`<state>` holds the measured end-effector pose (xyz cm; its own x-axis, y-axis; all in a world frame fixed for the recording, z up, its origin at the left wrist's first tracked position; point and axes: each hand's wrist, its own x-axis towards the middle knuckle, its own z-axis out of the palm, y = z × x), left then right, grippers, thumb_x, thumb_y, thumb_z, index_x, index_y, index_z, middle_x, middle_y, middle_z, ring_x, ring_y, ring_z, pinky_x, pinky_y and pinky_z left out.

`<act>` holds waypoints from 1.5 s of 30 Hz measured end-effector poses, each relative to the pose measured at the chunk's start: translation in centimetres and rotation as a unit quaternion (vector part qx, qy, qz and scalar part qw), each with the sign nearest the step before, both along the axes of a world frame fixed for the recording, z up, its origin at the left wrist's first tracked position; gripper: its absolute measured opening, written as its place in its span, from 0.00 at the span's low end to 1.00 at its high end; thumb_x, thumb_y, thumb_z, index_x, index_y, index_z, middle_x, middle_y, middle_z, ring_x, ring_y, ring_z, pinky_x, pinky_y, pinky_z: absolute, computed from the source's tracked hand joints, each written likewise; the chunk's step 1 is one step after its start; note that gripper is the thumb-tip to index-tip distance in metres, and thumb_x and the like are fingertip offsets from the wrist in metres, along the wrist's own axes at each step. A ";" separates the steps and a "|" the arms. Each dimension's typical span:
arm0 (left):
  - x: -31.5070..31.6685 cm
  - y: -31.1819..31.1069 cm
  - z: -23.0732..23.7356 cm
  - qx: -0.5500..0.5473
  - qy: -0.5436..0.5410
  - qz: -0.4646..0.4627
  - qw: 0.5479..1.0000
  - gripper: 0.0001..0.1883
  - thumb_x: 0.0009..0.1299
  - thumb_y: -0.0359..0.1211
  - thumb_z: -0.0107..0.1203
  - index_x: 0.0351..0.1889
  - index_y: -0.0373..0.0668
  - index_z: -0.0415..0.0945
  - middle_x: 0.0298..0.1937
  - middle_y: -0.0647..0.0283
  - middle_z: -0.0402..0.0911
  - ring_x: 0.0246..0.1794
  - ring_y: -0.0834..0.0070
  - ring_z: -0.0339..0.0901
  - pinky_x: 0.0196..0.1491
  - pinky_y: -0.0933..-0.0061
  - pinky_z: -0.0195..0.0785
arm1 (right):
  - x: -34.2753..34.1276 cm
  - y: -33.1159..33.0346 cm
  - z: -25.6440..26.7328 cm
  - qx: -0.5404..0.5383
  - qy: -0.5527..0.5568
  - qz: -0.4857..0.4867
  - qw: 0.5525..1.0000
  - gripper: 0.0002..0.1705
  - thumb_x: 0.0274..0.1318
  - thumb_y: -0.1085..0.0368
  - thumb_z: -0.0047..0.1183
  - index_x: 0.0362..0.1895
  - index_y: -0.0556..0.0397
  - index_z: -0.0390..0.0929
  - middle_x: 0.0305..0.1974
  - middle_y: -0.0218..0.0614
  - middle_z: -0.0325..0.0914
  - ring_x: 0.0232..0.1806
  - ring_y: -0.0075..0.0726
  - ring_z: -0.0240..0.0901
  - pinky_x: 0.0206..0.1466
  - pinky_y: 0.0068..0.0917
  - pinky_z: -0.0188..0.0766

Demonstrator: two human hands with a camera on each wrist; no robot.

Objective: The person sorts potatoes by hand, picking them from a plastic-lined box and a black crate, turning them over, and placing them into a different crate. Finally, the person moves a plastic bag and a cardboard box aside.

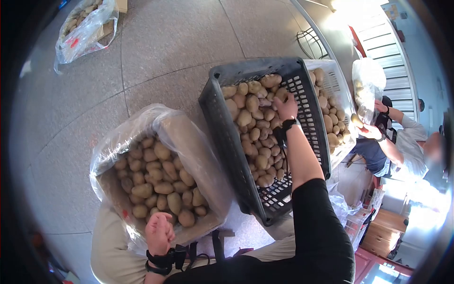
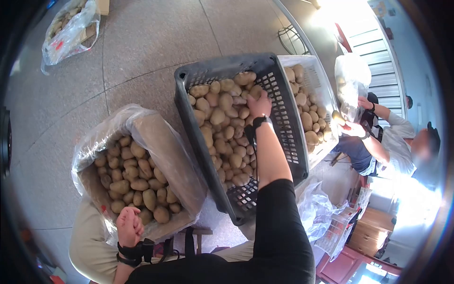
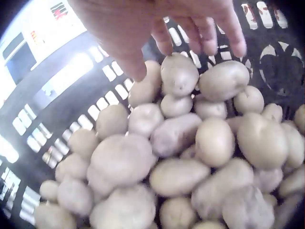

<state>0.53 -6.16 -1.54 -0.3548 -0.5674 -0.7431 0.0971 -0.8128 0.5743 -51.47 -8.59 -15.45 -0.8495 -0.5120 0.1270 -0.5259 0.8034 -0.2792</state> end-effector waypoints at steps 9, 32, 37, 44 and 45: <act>-0.6 -0.6 -0.2 0.010 -0.005 0.011 1.000 0.09 0.71 0.35 0.41 0.36 0.39 0.66 0.14 0.75 0.53 0.11 0.89 0.48 0.14 0.85 0.44 | -0.3 -2.5 -0.9 0.011 -0.133 -0.206 0.969 0.37 0.43 0.42 0.46 0.47 0.62 0.66 0.47 0.55 0.70 0.50 0.57 0.67 0.52 0.45 0.63; -1.5 -0.1 -0.6 0.018 -0.011 -0.029 0.999 0.09 0.71 0.36 0.40 0.36 0.41 0.66 0.15 0.73 0.53 0.11 0.87 0.48 0.14 0.84 0.44 | 1.9 -2.7 -2.1 0.045 -0.188 -0.045 0.980 0.46 0.23 0.33 0.57 0.48 0.48 0.74 0.54 0.51 0.60 0.55 0.54 0.59 0.57 0.39 0.58; -1.8 -0.2 0.1 0.030 0.004 -0.009 0.999 0.07 0.69 0.33 0.42 0.36 0.38 0.67 0.16 0.73 0.57 0.12 0.88 0.51 0.15 0.84 0.44 | 1.5 -0.7 -0.3 0.051 -0.317 -0.029 0.947 0.41 0.30 0.37 0.59 0.44 0.57 0.74 0.39 0.40 0.74 0.28 0.35 0.71 0.28 0.29 0.68; 0.1 1.9 -0.9 0.000 0.053 -0.097 0.994 0.10 0.68 0.34 0.45 0.44 0.40 0.67 0.35 0.64 0.73 0.33 0.78 0.72 0.30 0.80 0.65 | 13.2 5.4 17.8 -0.178 -0.533 0.107 0.820 0.27 0.46 0.47 0.53 0.43 0.55 0.71 0.31 0.28 0.72 0.26 0.20 0.69 0.25 0.18 0.67; 0.4 2.3 -1.0 -0.002 0.079 -0.101 0.992 0.12 0.68 0.34 0.46 0.46 0.40 0.66 0.41 0.63 0.72 0.38 0.76 0.73 0.34 0.79 0.67 | 16.6 6.3 19.6 -0.198 -0.551 0.156 0.796 0.26 0.45 0.51 0.54 0.43 0.58 0.71 0.31 0.32 0.74 0.26 0.20 0.70 0.21 0.12 0.63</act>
<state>0.89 -3.87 -2.55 -0.5734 -0.4752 -0.6674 0.0207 -0.8227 0.5680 -34.90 -2.34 4.18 -0.3962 -0.8255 -0.4019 0.0560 0.4151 -0.9080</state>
